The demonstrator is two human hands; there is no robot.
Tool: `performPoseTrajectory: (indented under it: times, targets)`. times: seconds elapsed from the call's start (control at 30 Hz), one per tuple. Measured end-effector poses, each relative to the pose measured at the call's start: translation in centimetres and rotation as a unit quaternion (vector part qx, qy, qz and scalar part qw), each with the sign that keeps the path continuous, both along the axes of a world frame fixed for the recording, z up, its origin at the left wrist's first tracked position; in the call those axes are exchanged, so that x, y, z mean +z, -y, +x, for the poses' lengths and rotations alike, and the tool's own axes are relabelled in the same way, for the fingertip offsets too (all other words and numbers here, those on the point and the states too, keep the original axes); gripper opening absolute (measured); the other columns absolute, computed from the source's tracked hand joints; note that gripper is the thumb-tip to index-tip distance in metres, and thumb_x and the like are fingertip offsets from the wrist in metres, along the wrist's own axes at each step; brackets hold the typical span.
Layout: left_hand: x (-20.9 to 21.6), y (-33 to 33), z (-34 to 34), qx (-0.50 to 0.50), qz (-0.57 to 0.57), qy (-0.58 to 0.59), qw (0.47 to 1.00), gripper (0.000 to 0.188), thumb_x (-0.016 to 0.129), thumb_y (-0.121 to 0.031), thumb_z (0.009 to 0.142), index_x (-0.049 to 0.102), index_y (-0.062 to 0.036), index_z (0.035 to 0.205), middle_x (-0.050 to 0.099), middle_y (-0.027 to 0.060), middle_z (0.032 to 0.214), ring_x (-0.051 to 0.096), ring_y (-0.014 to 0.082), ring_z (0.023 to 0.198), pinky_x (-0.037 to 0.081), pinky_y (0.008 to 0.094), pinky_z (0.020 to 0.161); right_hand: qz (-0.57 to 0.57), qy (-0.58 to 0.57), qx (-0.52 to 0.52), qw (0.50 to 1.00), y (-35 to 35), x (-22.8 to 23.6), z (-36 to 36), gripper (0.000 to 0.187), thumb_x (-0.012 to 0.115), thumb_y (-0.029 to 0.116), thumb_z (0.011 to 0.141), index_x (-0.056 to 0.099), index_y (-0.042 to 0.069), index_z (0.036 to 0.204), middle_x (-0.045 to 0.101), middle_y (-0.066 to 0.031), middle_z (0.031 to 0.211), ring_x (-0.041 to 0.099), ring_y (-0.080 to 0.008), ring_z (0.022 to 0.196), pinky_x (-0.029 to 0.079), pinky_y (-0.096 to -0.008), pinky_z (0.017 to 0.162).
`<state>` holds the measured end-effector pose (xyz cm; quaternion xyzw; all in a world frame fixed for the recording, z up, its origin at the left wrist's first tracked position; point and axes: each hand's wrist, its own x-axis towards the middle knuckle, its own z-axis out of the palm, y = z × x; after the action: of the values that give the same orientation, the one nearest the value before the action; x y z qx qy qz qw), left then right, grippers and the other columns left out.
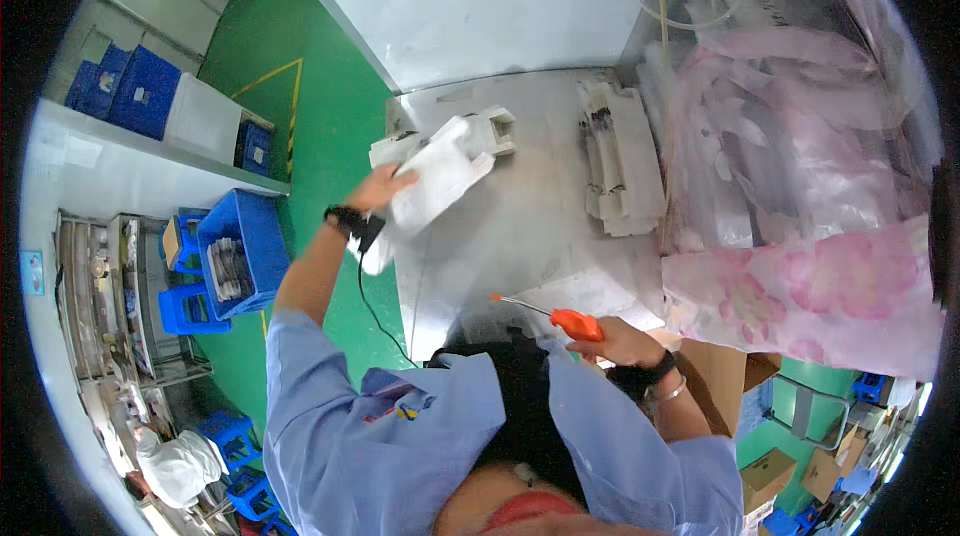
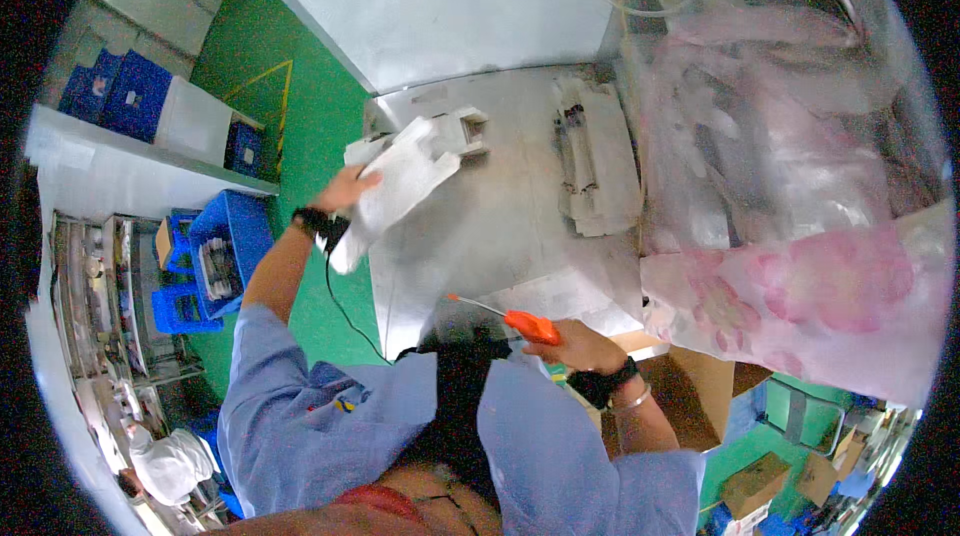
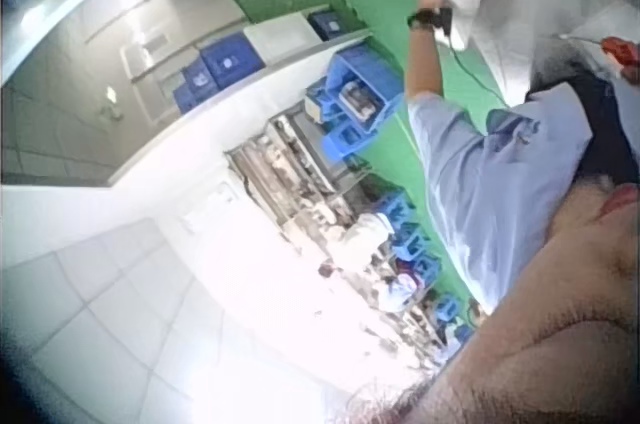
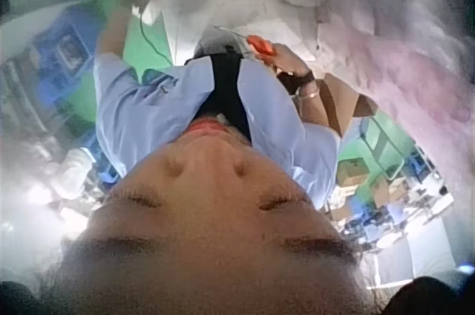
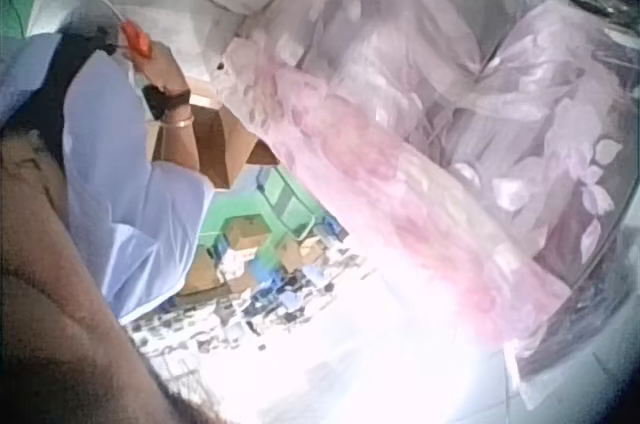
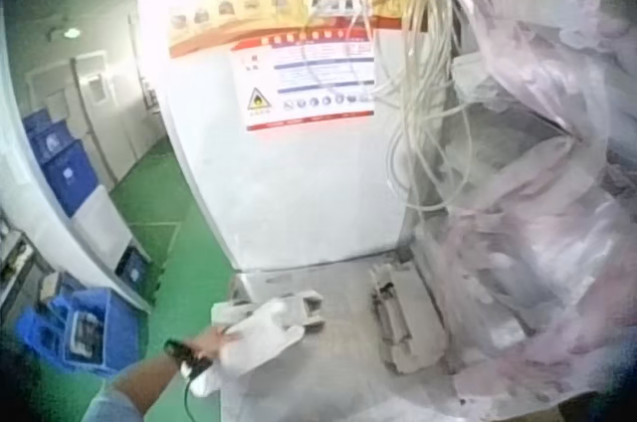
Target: Organizing and preparing plastic packaging materials using an air gun.
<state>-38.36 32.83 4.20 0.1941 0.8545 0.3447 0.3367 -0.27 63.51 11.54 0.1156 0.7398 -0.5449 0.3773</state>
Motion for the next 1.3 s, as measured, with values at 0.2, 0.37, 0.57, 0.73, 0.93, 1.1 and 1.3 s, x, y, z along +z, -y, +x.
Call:
performPoseTrajectory:
  times: [0.2,0.37,0.57,0.73,0.93,1.1,1.3]
  targets:
    - [-3.1,-8.0,-11.7,-0.144,-0.027,0.014,0.989,0.063,0.068,-0.048,0.081,0.058,-0.0026,0.123,0.065,0.0099,0.112,0.060,0.0198,0.100,0.044,0.0320,0.089,-0.011,0.075,-0.128,0.989,-0.3,-1.7,4.0,0.041,0.068,0.034,0.085,0.060,0.001,0.108,0.063,-0.0100,0.081,0.058,-0.0175,0.077,0.048,-0.0325,0.073]
    - [-8.9,-7.2,-16.6,-0.148,-0.150,-0.006,0.978,0.087,0.071,-0.060,0.067,0.053,-0.0010,0.128,0.053,0.0240,0.128,0.052,0.0356,0.116,0.041,0.0410,0.099,0.013,0.034,-0.199,0.979,-1.7,0.4,2.3,0.045,0.065,0.028,0.087,0.053,0.007,0.125,0.061,-0.0084,0.097,0.056,-0.0153,0.081,0.049,-0.0318,0.077]
    - [-3.9,-12.6,-11.6,-0.118,0.023,-0.474,0.872,0.058,0.070,-0.039,0.079,0.057,-0.0060,0.125,0.062,0.0213,0.111,0.058,0.0367,0.104,0.045,0.0398,0.092,0.084,0.080,-0.325,0.939,-10.6,-4.9,-2.1,0.032,0.062,0.022,0.088,0.055,0.004,0.114,0.061,-0.0045,0.100,0.055,-0.0118,0.079,0.049,-0.0291,0.071]
    - [-7.2,-21.7,2.9,-0.082,0.298,-0.005,0.951,0.033,0.055,-0.008,0.089,0.056,-0.0016,0.121,0.062,0.0040,0.095,0.058,0.0143,0.090,0.046,0.0289,0.083,0.112,-0.172,-0.289,0.935,-17.9,-10.6,-9.6,0.033,0.066,0.021,0.083,0.059,0.004,0.110,0.060,0.0021,0.094,0.055,-0.0108,0.077,0.046,-0.0282,0.070]
    - [-17.0,-34.1,10.2,0.136,0.255,0.201,0.936,0.044,0.064,-0.019,0.086,0.049,0.0044,0.121,0.063,0.0163,0.100,0.061,0.0218,0.092,0.049,0.0329,0.076,0.068,-0.180,-0.462,0.866,-21.0,-18.3,-15.0,0.043,0.067,0.019,0.082,0.057,0.003,0.120,0.063,-0.0060,0.108,0.059,-0.0194,0.098,0.046,-0.0360,0.085]
    - [-16.6,-40.8,12.9,0.136,0.095,0.081,0.983,0.038,0.068,-0.020,0.081,0.055,0.0046,0.106,0.064,0.0107,0.083,0.060,0.0162,0.070,0.048,0.0322,0.057,0.196,-0.131,-0.451,0.861,-22.4,-20.0,-14.9,0.036,0.069,0.033,0.081,0.067,0.004,0.103,0.067,-0.0045,0.091,0.062,-0.0214,0.086,0.047,-0.0341,0.079]
    - [-15.6,-41.9,12.9,0.201,0.227,0.140,0.943,0.034,0.065,-0.020,0.081,0.058,0.0049,0.103,0.065,0.0106,0.085,0.060,0.0191,0.071,0.049,0.0345,0.061,0.085,-0.099,-0.443,0.887,-22.0,-17.2,-16.0,0.037,0.066,0.026,0.083,0.063,0.004,0.112,0.063,-0.0024,0.102,0.056,-0.0150,0.095,0.043,-0.0311,0.083]
